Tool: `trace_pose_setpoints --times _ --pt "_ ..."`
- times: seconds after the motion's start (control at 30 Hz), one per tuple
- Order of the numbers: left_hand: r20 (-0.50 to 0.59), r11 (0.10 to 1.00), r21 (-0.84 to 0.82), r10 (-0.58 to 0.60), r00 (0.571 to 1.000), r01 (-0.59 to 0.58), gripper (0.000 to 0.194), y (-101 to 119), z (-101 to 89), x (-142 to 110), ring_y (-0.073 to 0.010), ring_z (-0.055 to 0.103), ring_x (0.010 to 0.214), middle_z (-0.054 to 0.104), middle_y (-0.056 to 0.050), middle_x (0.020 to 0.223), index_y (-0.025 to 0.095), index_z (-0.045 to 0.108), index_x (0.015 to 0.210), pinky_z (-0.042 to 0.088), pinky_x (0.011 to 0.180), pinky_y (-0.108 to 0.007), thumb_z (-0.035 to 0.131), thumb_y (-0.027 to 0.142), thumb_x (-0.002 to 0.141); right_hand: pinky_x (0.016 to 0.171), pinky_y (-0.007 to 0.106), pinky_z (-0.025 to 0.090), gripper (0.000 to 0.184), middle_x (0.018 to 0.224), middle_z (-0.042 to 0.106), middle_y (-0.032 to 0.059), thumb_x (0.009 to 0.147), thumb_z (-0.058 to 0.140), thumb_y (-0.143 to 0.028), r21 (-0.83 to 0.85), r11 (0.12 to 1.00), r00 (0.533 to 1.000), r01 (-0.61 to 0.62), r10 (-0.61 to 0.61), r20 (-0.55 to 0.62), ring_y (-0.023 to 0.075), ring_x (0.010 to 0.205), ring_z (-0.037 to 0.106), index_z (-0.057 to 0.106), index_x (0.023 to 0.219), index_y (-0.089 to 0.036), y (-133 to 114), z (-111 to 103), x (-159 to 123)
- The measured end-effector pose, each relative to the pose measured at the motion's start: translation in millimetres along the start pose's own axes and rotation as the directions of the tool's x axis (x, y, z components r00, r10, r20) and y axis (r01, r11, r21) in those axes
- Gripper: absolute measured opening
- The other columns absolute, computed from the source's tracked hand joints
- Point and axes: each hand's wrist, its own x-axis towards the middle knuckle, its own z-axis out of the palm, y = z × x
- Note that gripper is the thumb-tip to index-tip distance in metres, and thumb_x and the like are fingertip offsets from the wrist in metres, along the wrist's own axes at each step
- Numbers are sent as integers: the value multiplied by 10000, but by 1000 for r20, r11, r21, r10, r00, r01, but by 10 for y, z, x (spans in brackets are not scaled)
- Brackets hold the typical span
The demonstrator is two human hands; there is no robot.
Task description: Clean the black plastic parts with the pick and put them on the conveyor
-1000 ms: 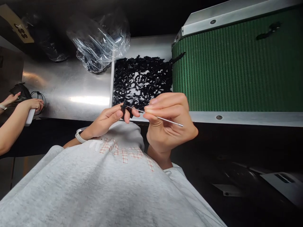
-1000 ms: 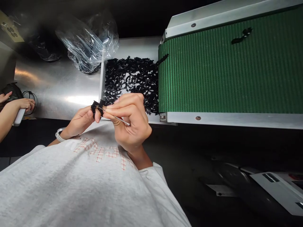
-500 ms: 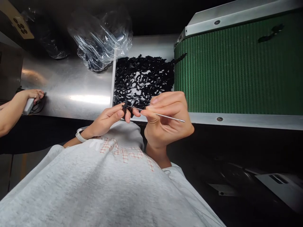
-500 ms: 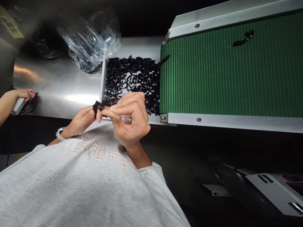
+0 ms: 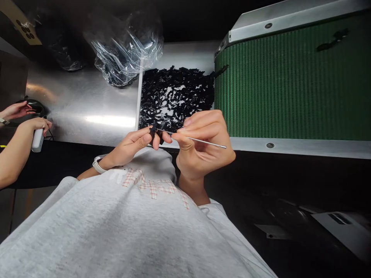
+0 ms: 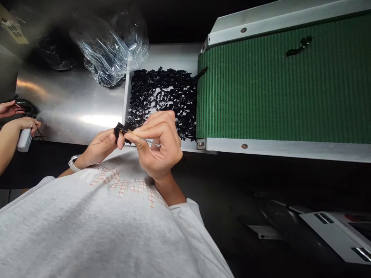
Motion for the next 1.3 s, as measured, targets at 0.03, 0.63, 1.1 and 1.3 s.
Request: trace_pose_setpoints --times 0.03,0.63,1.1,1.3 --pt "3 1000 -1 -3 1000 3 435 1 2 2 -237 616 1157 677 -59 951 223 663 840 429 1077 -401 463 573 1004 567 357 474 173 642 586 -41 918 740 -368 3 1000 1000 1 -1 -13 162 633 564 652 802 -276 2 6 1" --pt "-84 995 -103 -23 996 14 443 0 26 23 -242 617 1139 686 -71 1001 221 655 794 436 1082 -427 532 615 957 691 388 594 139 766 690 -27 1000 598 -225 25 1000 988 2 -5 152 177 776 679 717 973 -293 -6 -41 -3" --pt "-81 998 -37 -56 995 53 470 23 34 -4 -187 523 838 507 -14 767 222 661 796 436 971 -368 517 642 950 631 361 519 168 690 584 -31 967 665 -396 -79 996 997 50 -45 61 175 714 592 634 846 -284 8 4 -35" --pt "-63 998 -57 -32 997 28 447 16 32 6 -202 569 928 544 -25 796 226 658 793 436 997 -375 516 614 964 592 332 521 203 697 608 -39 939 707 -393 -25 997 997 74 -73 8 151 694 592 641 815 -247 40 31 -38"
